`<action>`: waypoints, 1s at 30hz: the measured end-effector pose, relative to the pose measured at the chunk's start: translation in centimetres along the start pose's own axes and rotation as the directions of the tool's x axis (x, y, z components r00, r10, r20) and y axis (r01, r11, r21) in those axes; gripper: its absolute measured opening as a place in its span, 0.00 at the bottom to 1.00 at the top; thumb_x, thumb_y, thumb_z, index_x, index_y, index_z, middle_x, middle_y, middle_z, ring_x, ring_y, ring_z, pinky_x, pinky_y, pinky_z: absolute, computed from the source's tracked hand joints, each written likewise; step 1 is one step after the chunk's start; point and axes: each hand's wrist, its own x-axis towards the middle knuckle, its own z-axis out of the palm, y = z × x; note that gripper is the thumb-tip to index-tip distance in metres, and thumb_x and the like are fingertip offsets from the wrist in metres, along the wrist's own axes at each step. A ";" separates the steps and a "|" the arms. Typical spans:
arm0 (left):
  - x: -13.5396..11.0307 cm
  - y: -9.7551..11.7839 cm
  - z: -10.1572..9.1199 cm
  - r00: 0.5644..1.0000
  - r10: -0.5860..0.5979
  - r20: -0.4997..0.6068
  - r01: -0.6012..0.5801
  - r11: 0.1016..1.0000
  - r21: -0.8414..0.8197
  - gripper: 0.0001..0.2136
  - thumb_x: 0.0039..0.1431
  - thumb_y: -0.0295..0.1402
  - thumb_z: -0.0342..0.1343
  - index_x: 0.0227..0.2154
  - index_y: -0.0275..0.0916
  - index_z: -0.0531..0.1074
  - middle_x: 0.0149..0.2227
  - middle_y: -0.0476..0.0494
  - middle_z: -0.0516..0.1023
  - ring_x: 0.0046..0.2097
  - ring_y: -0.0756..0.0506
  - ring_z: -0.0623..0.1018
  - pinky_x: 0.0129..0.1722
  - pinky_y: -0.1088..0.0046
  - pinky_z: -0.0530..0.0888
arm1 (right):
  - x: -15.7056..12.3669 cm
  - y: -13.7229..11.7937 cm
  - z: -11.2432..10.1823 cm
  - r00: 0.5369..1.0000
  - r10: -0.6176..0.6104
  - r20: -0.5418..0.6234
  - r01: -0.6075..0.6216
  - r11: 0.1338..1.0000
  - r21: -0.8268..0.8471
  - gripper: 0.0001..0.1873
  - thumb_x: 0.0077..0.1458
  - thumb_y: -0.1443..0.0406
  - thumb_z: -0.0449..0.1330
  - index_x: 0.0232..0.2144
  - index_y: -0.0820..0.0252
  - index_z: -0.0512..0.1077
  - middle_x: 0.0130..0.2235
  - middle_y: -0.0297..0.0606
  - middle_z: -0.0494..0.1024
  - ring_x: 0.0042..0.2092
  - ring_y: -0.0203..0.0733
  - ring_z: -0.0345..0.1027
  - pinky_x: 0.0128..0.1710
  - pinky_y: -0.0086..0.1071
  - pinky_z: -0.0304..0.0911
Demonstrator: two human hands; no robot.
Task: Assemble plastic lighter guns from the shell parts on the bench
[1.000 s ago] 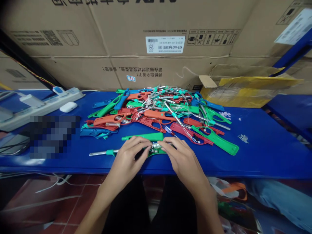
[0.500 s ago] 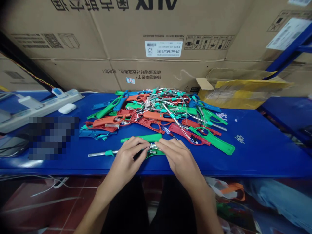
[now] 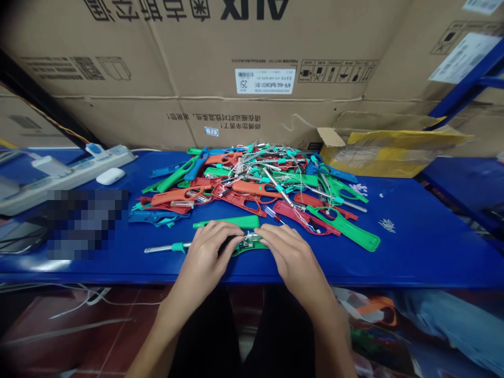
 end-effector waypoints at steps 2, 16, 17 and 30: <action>0.0 0.0 -0.1 1.000 -0.009 0.005 0.009 1.000 -0.023 0.05 0.72 0.31 0.54 0.40 0.42 0.74 0.43 0.49 0.81 0.46 0.44 0.75 0.46 0.64 0.64 | 0.0 0.0 0.0 1.000 0.003 -0.001 -0.003 1.000 0.009 0.17 0.70 0.69 0.54 0.54 0.52 0.77 0.53 0.39 0.83 0.55 0.46 0.77 0.61 0.47 0.68; 0.3 0.3 -0.5 0.996 -0.082 0.043 0.087 0.986 -0.140 0.06 0.72 0.30 0.54 0.37 0.43 0.74 0.41 0.53 0.82 0.45 0.46 0.77 0.48 0.65 0.63 | 0.6 -0.4 -0.5 0.998 0.058 -0.012 -0.057 0.994 0.091 0.13 0.68 0.67 0.58 0.48 0.51 0.80 0.49 0.34 0.85 0.51 0.45 0.80 0.58 0.43 0.72; 0.3 0.3 -0.5 0.995 -0.091 0.039 0.096 0.983 -0.156 0.07 0.72 0.30 0.54 0.36 0.43 0.74 0.41 0.53 0.82 0.45 0.46 0.77 0.49 0.65 0.63 | 0.6 -0.5 -0.6 0.998 0.068 -0.015 -0.066 0.993 0.102 0.12 0.67 0.67 0.59 0.48 0.51 0.80 0.49 0.34 0.85 0.51 0.45 0.80 0.58 0.42 0.72; 0.6 0.3 -0.4 0.995 -0.094 0.043 0.100 0.981 -0.169 0.07 0.71 0.30 0.55 0.35 0.42 0.74 0.39 0.54 0.81 0.44 0.47 0.77 0.52 0.64 0.63 | 0.7 -0.2 -0.6 0.997 0.080 -0.014 -0.075 0.978 0.193 0.13 0.65 0.69 0.61 0.48 0.52 0.81 0.48 0.34 0.85 0.51 0.44 0.80 0.61 0.41 0.69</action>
